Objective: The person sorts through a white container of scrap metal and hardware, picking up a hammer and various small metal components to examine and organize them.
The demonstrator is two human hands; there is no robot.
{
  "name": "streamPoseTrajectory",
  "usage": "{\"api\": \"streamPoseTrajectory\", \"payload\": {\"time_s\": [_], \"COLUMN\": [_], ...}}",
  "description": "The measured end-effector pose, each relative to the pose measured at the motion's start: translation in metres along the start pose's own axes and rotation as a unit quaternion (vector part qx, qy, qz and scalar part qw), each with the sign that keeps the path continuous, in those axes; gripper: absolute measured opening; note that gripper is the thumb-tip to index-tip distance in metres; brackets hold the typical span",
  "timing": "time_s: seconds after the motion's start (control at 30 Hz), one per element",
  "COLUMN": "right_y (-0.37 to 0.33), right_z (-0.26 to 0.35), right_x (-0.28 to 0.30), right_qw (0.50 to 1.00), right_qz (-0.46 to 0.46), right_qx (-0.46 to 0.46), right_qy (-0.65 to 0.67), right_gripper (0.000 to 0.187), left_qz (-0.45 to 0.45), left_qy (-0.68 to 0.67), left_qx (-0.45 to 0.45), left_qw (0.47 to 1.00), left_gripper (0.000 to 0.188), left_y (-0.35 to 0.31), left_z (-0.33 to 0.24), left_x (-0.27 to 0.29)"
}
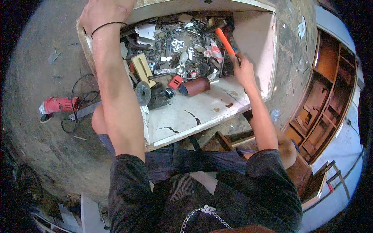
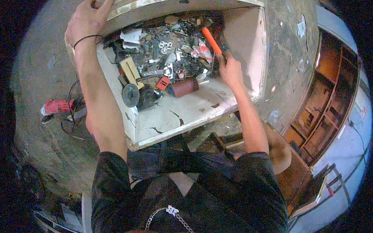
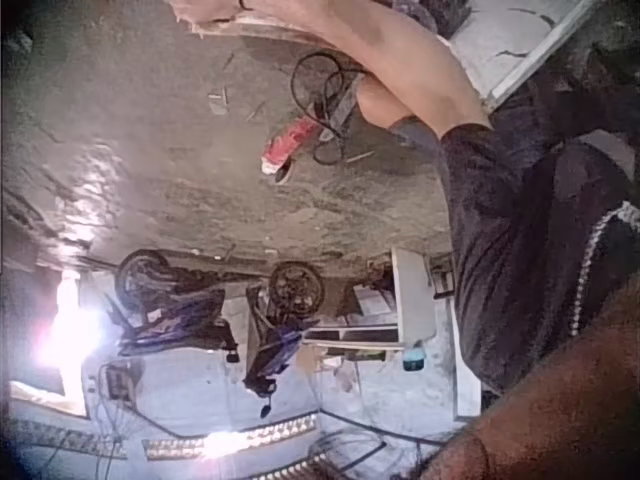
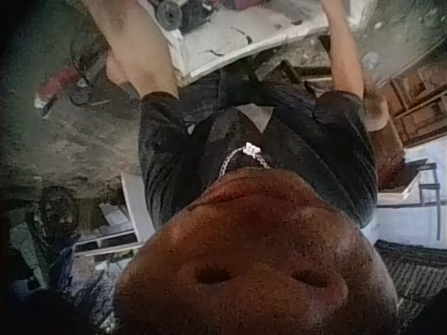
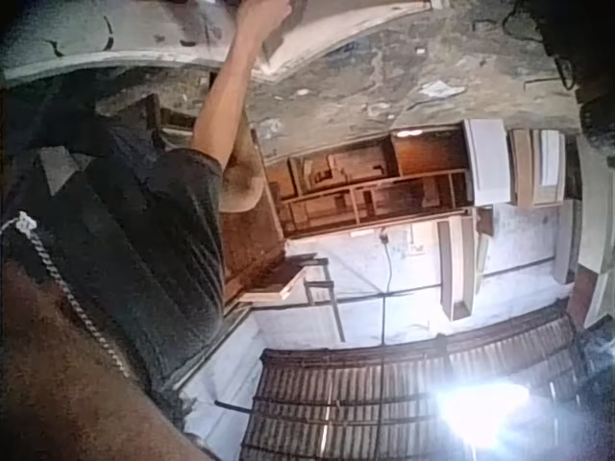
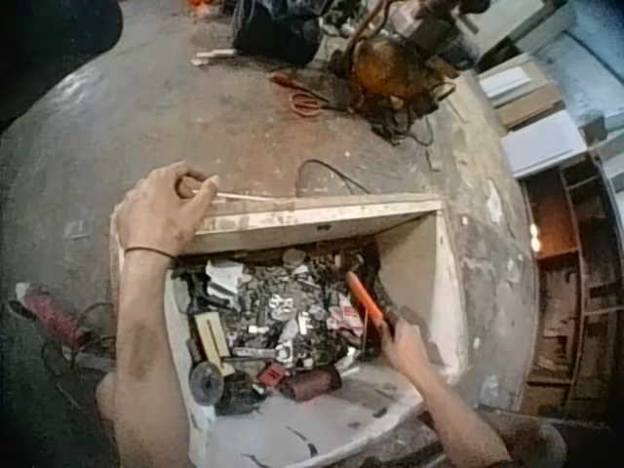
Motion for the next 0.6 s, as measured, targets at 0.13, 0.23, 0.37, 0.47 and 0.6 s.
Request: {"api": "streamPoseTrajectory", "payload": {"time_s": [0.13,0.23,0.37,0.47,0.6], "right_y": [0.015,0.021,0.046,0.077,0.093], "right_z": [-0.019,-0.004,0.040,0.052,0.063], "right_x": [-0.007,-0.011,-0.030,-0.068,-0.090], "right_qw": [1.000,0.991,0.983,0.962,0.972], "right_qz": [0.001,-0.096,-0.076,-0.121,-0.118], "right_qx": [-0.015,0.038,0.163,0.242,0.205], "right_qy": [-0.026,-0.080,-0.024,-0.034,0.004], "right_gripper": [0.037,0.031,0.022,0.023,0.025], "left_qz": [0.000,0.004,-0.008,0.011,0.004], "left_qy": [-0.009,-0.004,0.000,-0.009,-0.015], "left_qx": [-0.005,-0.004,-0.009,0.007,0.009], "left_qw": [1.000,1.000,1.000,1.000,1.000], "left_gripper": [0.035,0.035,0.035,0.035,0.035], "left_y": [0.001,0.002,0.002,0.003,0.010], "left_z": [-0.002,-0.002,0.003,-0.001,0.009], "left_x": [0.000,0.000,-0.002,0.001,-0.007]}}
Point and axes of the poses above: each hand's wrist, its own y-axis towards the middle knuckle, its own x-axis out of the back of the hand, z = x × y, the point moved 3 cm from there along y, towards the middle knuckle, and after that the axes turned 4 degrees about -y, right-handed, at the moved point
